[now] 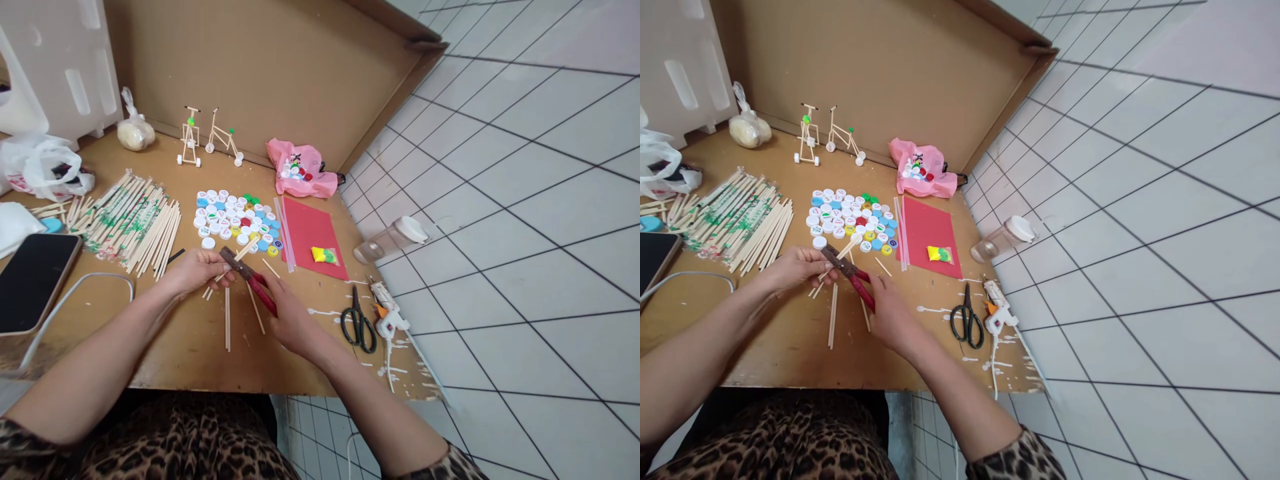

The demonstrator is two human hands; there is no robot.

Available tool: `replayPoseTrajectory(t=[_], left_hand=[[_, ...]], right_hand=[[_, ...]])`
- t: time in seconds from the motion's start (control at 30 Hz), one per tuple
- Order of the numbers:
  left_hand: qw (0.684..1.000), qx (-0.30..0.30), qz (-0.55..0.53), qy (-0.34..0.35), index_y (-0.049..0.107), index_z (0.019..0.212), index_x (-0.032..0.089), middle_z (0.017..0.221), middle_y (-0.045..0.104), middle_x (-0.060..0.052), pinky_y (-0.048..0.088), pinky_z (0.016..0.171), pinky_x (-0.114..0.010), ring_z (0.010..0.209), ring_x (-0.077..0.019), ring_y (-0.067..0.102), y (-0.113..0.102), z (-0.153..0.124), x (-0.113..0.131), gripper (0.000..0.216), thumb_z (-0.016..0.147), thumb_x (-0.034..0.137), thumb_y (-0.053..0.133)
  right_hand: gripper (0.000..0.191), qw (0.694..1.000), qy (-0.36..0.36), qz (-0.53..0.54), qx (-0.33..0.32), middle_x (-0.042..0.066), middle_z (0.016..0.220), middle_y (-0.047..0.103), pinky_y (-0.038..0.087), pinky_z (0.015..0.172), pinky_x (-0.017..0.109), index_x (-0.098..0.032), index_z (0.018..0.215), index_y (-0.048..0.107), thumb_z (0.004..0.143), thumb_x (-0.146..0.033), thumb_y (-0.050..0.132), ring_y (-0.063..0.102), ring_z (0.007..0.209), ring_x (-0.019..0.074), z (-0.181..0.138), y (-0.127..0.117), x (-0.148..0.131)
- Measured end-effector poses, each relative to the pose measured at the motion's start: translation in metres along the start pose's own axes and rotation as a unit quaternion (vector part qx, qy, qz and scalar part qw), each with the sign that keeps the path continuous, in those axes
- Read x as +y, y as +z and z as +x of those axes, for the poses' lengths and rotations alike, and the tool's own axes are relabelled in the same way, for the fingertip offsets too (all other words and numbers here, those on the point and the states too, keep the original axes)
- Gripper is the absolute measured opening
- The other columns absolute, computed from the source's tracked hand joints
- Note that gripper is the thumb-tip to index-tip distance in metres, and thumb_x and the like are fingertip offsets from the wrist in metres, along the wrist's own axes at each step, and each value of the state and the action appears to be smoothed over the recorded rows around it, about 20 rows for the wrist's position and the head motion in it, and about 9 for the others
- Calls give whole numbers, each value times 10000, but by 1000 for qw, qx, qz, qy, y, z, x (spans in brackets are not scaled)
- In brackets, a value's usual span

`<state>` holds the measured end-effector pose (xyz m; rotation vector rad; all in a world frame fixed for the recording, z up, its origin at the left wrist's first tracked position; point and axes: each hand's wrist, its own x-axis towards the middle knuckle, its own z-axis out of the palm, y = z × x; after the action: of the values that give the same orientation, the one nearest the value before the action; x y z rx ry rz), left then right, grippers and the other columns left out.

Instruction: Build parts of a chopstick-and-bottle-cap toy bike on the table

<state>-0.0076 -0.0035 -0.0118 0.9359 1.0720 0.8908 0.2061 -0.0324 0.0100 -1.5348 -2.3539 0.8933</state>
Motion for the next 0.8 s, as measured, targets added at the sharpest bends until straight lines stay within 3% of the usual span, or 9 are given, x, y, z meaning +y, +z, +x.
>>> replayPoseTrajectory(t=[0.1, 0.47, 0.8], left_hand=[[1000, -3, 10, -2, 681, 595, 148, 612, 709, -47, 418, 465, -210, 529, -122, 604, -2, 1, 0, 134, 661, 227, 767], [999, -4, 30, -32, 660, 575, 136, 582, 691, -23, 383, 456, -196, 477, -87, 571, 1, -4, 7, 186, 758, 108, 633], [995, -21, 8, -94, 648, 603, 117, 624, 709, -44, 355, 441, -182, 513, -99, 610, -5, -1, 6, 142, 734, 108, 703]], right_hand=[[732, 1000, 12, -7, -3, 184, 1376, 483, 385, 1038, 489, -169, 1386, 392, 680, -41, 536, 482, 1251, 304, 0, 1, -2], [661, 1000, 9, -17, -19, 142, 1230, 607, 441, 967, 454, -165, 1283, 484, 650, 19, 530, 570, 1132, 271, 2, -2, -7], [555, 999, 30, -20, -9, 100, 1172, 656, 484, 874, 371, -193, 1235, 542, 710, -11, 558, 614, 1058, 249, 4, 4, -4]])
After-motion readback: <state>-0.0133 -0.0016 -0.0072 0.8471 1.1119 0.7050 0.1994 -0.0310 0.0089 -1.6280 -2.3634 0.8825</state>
